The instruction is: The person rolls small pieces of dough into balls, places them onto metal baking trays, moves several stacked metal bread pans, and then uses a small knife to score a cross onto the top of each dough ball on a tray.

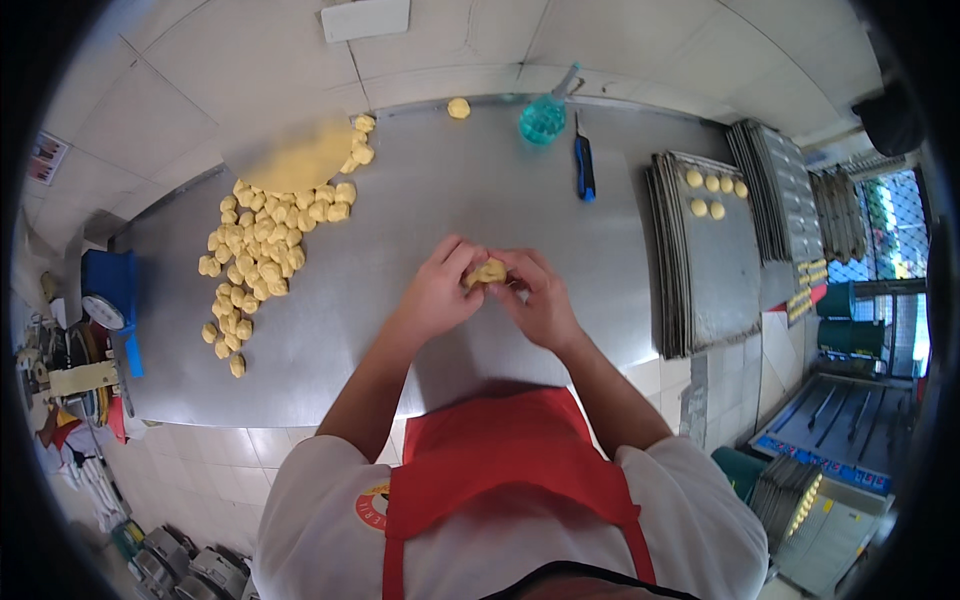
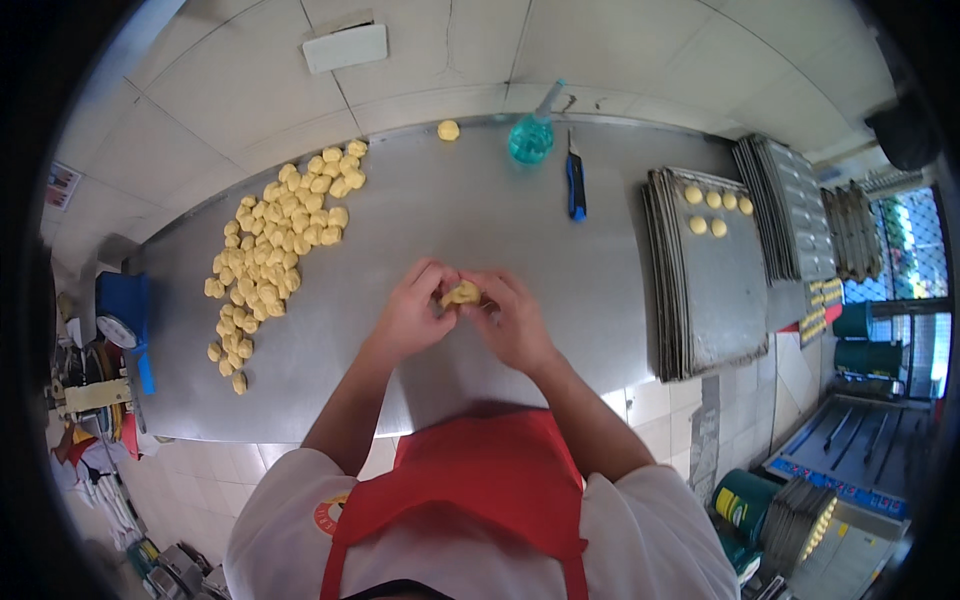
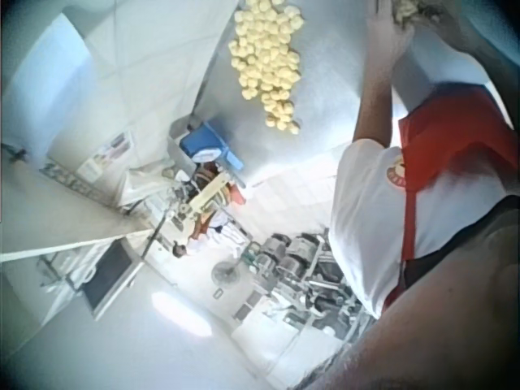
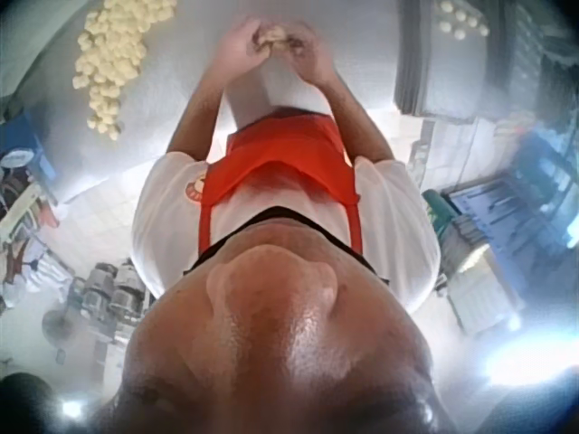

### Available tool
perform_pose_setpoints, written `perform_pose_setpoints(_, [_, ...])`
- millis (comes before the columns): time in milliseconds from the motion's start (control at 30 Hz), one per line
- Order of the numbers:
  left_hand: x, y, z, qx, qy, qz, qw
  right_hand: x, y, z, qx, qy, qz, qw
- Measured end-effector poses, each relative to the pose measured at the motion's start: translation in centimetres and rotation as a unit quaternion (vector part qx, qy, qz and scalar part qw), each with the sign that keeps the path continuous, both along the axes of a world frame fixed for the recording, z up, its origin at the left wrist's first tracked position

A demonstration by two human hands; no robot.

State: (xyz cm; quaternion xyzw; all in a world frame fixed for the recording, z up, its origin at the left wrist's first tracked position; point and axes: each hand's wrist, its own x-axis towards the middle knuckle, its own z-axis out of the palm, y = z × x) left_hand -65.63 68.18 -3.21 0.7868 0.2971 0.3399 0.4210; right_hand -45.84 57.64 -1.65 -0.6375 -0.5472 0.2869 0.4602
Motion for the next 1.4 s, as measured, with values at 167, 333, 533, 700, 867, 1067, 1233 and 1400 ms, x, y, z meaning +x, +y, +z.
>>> perform_pose_setpoints(167, [-13.2,-5.9,-5.9,-0.200,0.122,0.066,0.970,4.8,-8.2,-4.9,-0.023,-0.083,-0.106,0.991])
perform_pose_setpoints(333, [-12.8,-11.1,-11.7,0.093,0.240,0.118,0.959,2.5,-13.8,-12.0,-0.014,-0.344,0.082,0.935])
perform_pose_setpoints(533, [-7.8,1.5,-14.0,0.146,0.260,0.068,0.952,2.0,-2.0,-14.8,0.080,-0.412,0.133,0.898])
perform_pose_setpoints(700, [-15.6,-3.5,-15.9,0.217,0.243,0.174,0.929,8.3,-7.4,-16.6,0.027,-0.379,0.026,0.925])
perform_pose_setpoints(867, [-9.2,-7.8,-12.6,0.188,0.277,0.200,0.921,-1.4,-10.0,-15.3,0.052,-0.348,0.054,0.935])
perform_pose_setpoints(1067, [-12.4,1.5,-13.8,0.103,0.251,0.229,0.935,6.2,-1.8,-15.6,0.100,-0.383,0.075,0.915])
perform_pose_setpoints(1233, [-14.5,-8.2,-15.3,0.158,0.241,0.176,0.941,4.7,-10.7,-17.6,0.040,-0.389,0.008,0.921])
perform_pose_setpoints(1400, [-10.8,-3.0,-13.6,0.198,0.228,0.115,0.946,-2.0,-4.5,-14.6,0.054,-0.367,0.066,0.926])
